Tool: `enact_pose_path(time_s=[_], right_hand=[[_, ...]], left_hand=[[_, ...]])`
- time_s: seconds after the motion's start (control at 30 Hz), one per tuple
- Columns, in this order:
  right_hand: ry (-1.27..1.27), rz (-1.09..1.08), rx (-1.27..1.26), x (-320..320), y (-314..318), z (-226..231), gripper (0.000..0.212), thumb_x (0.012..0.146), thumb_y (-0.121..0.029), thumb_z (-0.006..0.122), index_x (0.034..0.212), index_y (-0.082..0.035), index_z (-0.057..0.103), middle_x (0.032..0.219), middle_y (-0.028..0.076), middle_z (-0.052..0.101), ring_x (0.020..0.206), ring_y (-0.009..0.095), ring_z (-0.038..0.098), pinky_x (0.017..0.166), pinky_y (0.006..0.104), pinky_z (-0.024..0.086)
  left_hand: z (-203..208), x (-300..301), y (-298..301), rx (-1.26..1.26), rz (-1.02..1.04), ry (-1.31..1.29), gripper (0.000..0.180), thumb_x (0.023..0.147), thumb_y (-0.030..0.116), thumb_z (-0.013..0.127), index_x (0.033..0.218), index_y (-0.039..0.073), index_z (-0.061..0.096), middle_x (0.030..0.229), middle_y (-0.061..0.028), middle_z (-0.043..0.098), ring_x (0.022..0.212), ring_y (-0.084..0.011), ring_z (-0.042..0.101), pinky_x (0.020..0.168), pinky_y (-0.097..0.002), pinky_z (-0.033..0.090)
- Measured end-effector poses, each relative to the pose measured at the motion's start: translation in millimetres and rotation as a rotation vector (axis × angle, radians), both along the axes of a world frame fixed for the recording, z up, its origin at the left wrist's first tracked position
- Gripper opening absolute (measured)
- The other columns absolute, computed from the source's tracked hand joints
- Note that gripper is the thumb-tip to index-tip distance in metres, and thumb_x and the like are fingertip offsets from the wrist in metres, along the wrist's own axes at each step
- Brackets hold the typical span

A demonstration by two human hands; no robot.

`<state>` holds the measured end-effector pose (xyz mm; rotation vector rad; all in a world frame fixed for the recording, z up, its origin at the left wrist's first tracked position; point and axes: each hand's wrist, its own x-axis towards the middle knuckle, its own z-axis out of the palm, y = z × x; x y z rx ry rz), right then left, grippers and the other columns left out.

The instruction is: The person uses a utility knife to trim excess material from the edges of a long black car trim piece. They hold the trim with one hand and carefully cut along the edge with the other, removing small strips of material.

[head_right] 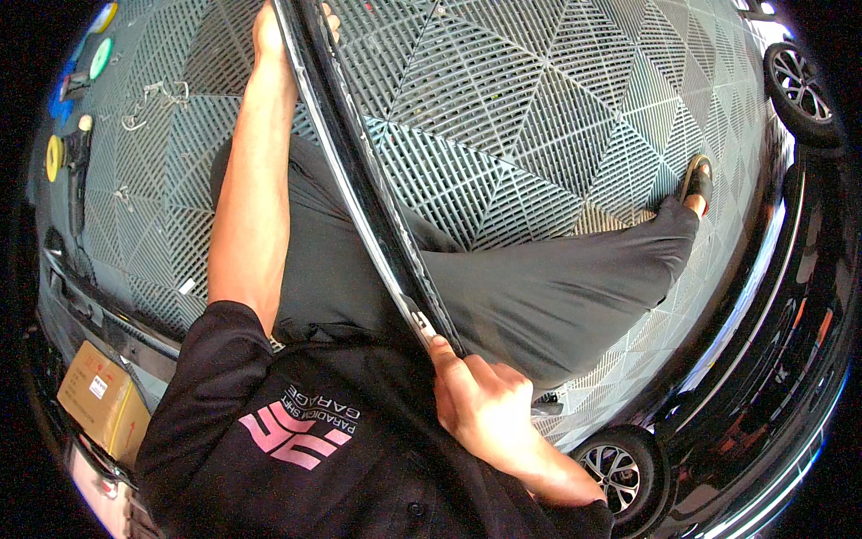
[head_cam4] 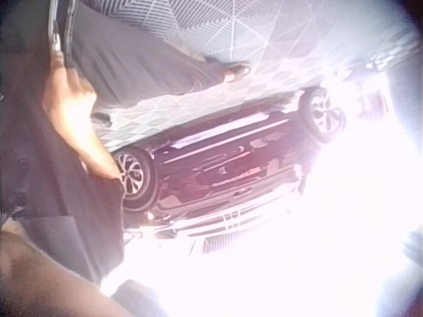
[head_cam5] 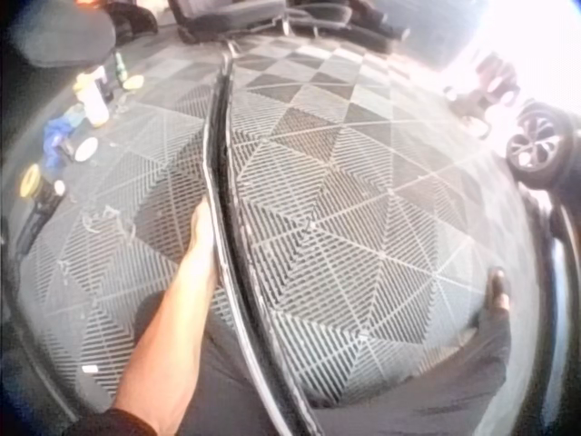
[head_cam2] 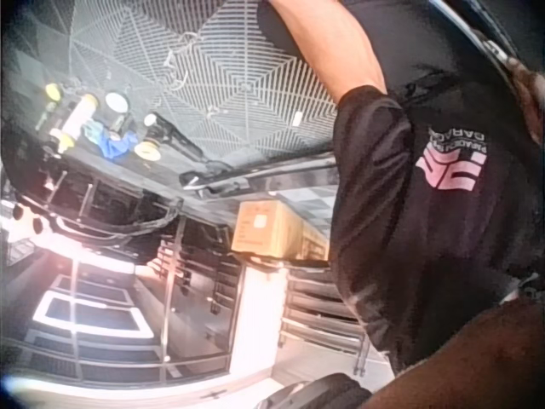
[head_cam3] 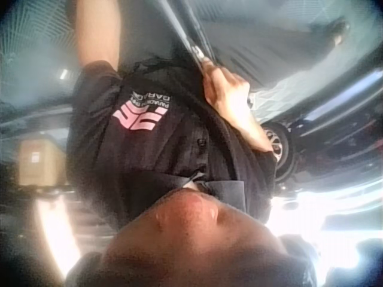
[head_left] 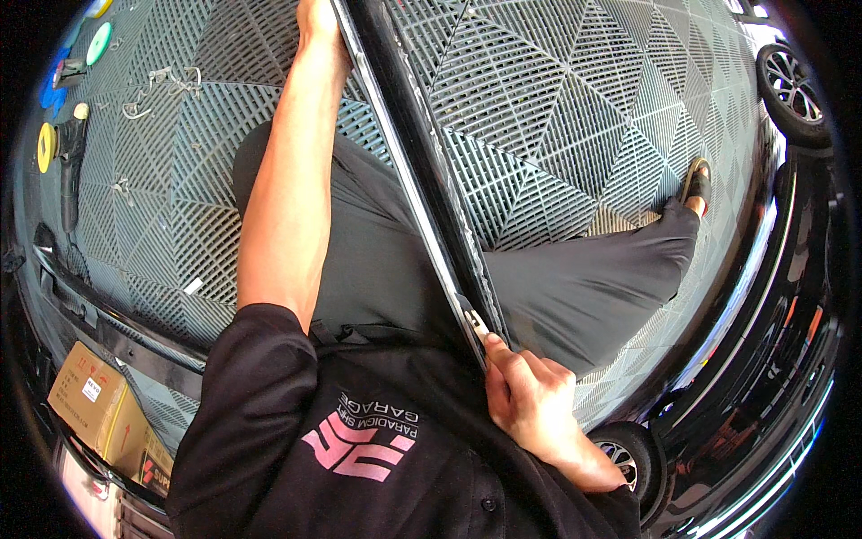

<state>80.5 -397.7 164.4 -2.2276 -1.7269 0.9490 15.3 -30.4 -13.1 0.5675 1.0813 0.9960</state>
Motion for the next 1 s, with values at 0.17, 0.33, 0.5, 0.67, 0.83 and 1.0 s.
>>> enact_pose_path(time_s=[0.17,0.33,0.5,0.67,0.83,1.0], right_hand=[[-0.014,0.007,0.049,2,-13,-3,0.041,0.075,-0.003,0.071,0.116,-0.005,0.067,0.06,0.005,0.05,0.042,0.023,0.051,0.042,0.0358,0.044],[0.01,-0.008,0.033,2,-16,0,0.037,0.076,0.0,0.07,0.113,-0.004,0.067,0.061,0.007,0.053,0.044,0.025,0.054,0.044,0.0367,0.045],[0.061,-0.018,0.009,5,-14,5,0.031,0.081,0.004,0.069,0.111,0.0,0.064,0.066,0.011,0.062,0.048,0.028,0.06,0.047,0.0392,0.048],[0.093,-0.146,0.122,28,-27,20,0.026,0.084,-0.003,0.068,0.108,0.002,0.062,0.067,0.01,0.063,0.047,0.022,0.059,0.047,0.0335,0.048],[0.746,-0.689,0.268,41,8,-35,0.022,0.097,-0.014,0.061,0.109,-0.004,0.045,0.088,0.005,0.054,0.063,0.007,0.046,0.057,0.0217,0.041],[1.173,-0.694,0.133,39,45,-86,0.071,0.072,-0.018,0.09,0.126,-0.006,0.046,0.114,0.01,0.06,0.069,0.004,0.047,0.06,0.0211,0.043]], left_hand=[[3,3,0,0.018,-0.005,-0.032,0.043,0.104,0.039,0.038,0.073,0.014,0.055,0.054,-0.0026,0.05,0.039,-0.0177,0.048,0.034,-0.0309,0.041],[-7,-1,6,0.045,-0.034,-0.109,0.043,0.105,0.038,0.037,0.073,0.014,0.053,0.053,-0.0018,0.049,0.037,-0.0172,0.046,0.034,-0.0313,0.042],[-10,-6,8,0.035,-0.027,-0.25,0.043,0.104,0.039,0.037,0.071,0.015,0.05,0.053,-0.0043,0.049,0.038,-0.0199,0.048,0.034,-0.0337,0.043],[2,-4,6,-0.053,-0.03,-0.129,0.043,0.1,0.043,0.039,0.068,0.017,0.048,0.051,-0.0054,0.047,0.038,-0.0233,0.048,0.035,-0.0368,0.043],[-64,-36,44,0.096,-0.605,-1.047,0.028,0.098,0.031,0.047,0.092,0.007,0.059,0.068,-0.004,0.049,0.06,-0.0185,0.049,0.056,-0.0331,0.043],[-47,-21,39,0.156,-0.66,-1.193,0.021,0.092,0.026,0.056,0.095,0.006,0.06,0.072,-0.0025,0.048,0.065,-0.0169,0.046,0.061,-0.0304,0.039]])
